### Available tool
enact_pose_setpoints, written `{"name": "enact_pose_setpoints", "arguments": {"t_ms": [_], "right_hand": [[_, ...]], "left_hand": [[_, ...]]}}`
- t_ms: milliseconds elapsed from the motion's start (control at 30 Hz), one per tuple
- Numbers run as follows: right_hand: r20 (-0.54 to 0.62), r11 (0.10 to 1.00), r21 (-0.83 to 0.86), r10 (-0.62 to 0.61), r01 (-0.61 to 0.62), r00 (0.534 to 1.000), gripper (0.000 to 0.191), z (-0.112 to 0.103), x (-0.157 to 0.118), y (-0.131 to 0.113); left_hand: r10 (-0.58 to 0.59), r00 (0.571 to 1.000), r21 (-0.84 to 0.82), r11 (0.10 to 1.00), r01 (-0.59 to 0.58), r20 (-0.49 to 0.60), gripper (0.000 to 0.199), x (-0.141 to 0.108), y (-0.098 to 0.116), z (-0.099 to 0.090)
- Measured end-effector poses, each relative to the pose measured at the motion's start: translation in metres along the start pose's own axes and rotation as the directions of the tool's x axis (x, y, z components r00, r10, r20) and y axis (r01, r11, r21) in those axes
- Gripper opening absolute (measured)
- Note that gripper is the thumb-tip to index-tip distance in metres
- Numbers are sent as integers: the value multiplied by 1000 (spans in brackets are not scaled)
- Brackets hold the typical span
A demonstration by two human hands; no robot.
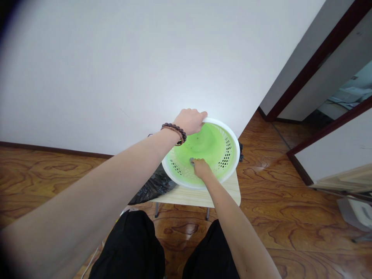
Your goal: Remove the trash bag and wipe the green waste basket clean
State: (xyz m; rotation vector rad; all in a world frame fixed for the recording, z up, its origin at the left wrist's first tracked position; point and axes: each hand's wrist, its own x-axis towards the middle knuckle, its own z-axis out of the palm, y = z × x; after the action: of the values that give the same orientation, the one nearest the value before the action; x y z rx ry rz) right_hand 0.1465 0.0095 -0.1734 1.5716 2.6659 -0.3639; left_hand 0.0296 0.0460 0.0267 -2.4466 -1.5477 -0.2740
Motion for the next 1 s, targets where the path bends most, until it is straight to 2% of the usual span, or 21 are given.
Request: {"name": "enact_pose_setpoints", "arguments": {"t_ms": [100, 200, 300, 467, 567, 700, 800, 867, 1000], "right_hand": [[-30, 995, -61, 71, -73, 997, 39, -2, 0, -8], [27, 997, -79, 16, -14, 1000, 36, -10, -9, -13], [63, 995, -34, -92, 94, 994, 33, -22, -35, -16], [15, 981, 46, -192, 191, 981, 33, -35, -93, -22], [-29, 979, 52, -194, 195, 981, 33, -32, -103, -25], [-49, 984, 37, -171, 173, 984, 32, -19, -80, -26], [-8, 999, 26, -39, 39, 999, 31, -7, -51, -26], [-20, 998, 14, 56, -55, 998, 33, -1, -34, -26], [-69, 993, 72, 98, -93, 993, 35, 2, -10, -19]], "left_hand": [[9, 1000, -9, 1000, -9, -5, 32, 0, 1, 0], [5, 1000, -18, 1000, -5, -7, 30, 0, 0, 0], [5, 1000, -29, 1000, -5, -2, 29, 0, -1, 1], [35, 999, -29, 999, -35, -14, 30, 2, 0, 2], [23, 1000, -20, 1000, -23, -15, 31, 2, 1, 2], [8, 1000, -12, 1000, -8, 2, 31, 0, 0, 3], [10, 1000, -7, 1000, -10, 5, 30, -2, -1, 4], [9, 1000, 7, 1000, -10, 9, 29, -2, -2, 5], [22, 1000, 31, 999, -22, 12, 30, -3, -2, 6]]}}
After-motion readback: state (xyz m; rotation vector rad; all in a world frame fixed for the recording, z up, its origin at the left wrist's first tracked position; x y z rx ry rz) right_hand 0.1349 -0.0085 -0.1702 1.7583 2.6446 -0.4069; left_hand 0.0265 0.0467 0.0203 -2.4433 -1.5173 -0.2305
